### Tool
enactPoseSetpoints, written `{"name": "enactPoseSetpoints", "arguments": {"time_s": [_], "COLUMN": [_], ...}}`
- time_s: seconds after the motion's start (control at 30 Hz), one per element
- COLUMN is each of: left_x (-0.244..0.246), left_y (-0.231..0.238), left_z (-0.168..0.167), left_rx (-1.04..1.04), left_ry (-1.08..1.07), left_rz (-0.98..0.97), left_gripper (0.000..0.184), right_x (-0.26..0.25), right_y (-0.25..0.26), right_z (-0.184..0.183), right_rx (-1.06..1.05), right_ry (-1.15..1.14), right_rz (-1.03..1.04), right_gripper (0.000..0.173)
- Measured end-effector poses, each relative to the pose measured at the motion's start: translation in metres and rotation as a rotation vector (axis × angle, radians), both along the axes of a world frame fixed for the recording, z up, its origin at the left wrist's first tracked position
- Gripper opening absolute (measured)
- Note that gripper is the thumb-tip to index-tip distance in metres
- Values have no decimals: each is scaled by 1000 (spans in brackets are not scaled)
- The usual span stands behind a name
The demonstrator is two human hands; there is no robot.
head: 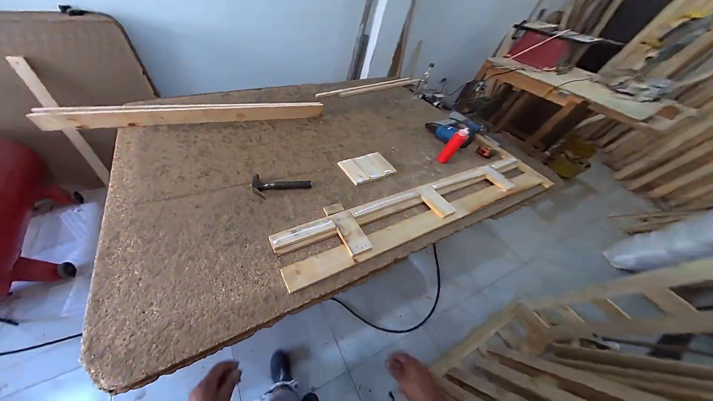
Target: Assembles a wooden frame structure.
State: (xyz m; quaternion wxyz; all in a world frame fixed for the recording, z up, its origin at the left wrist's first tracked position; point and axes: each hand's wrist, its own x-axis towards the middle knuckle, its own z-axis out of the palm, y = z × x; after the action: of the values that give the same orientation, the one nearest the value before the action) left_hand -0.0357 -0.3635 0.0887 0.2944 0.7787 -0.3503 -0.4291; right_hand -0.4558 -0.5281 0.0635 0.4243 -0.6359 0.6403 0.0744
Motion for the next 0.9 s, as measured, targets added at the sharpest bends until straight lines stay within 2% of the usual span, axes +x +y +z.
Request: {"name": "enactPoseSetpoints", "arguments": {"time_s": [0.07,0.17,0.23,0.37,0.47,0.57,0.63,0.73,0.9], "left_x": [8,29,47,60,64,69,69,69,78], "left_y": [-66,-162,-220,-292,-315,-322,-321,-320,-326], "left_z": [8,1,-6,-21,-26,-27,-31,-37,-37], "left_rx": [-81,-171,-122,7,64,34,-24,-74,-1], "left_ry": [-64,-104,-102,-99,-119,-147,-169,-110,48], "left_rz": [11,22,-2,-108,-149,-129,-109,6,106], "left_gripper": [34,35,43,60,54,43,40,40,46], "right_x": [42,112,151,202,220,225,224,222,220], "right_y": [-78,-174,-225,-297,-336,-362,-374,-383,-390], "right_z": [24,57,60,44,31,25,25,32,48], "right_rx": [-107,-217,-278,-378,-434,-430,-374,-261,23], "right_ry": [-48,-85,-33,123,170,154,134,61,-74], "right_rz": [46,154,226,439,602,694,723,697,598], "right_gripper": [43,47,50,62,61,40,35,35,37]}}
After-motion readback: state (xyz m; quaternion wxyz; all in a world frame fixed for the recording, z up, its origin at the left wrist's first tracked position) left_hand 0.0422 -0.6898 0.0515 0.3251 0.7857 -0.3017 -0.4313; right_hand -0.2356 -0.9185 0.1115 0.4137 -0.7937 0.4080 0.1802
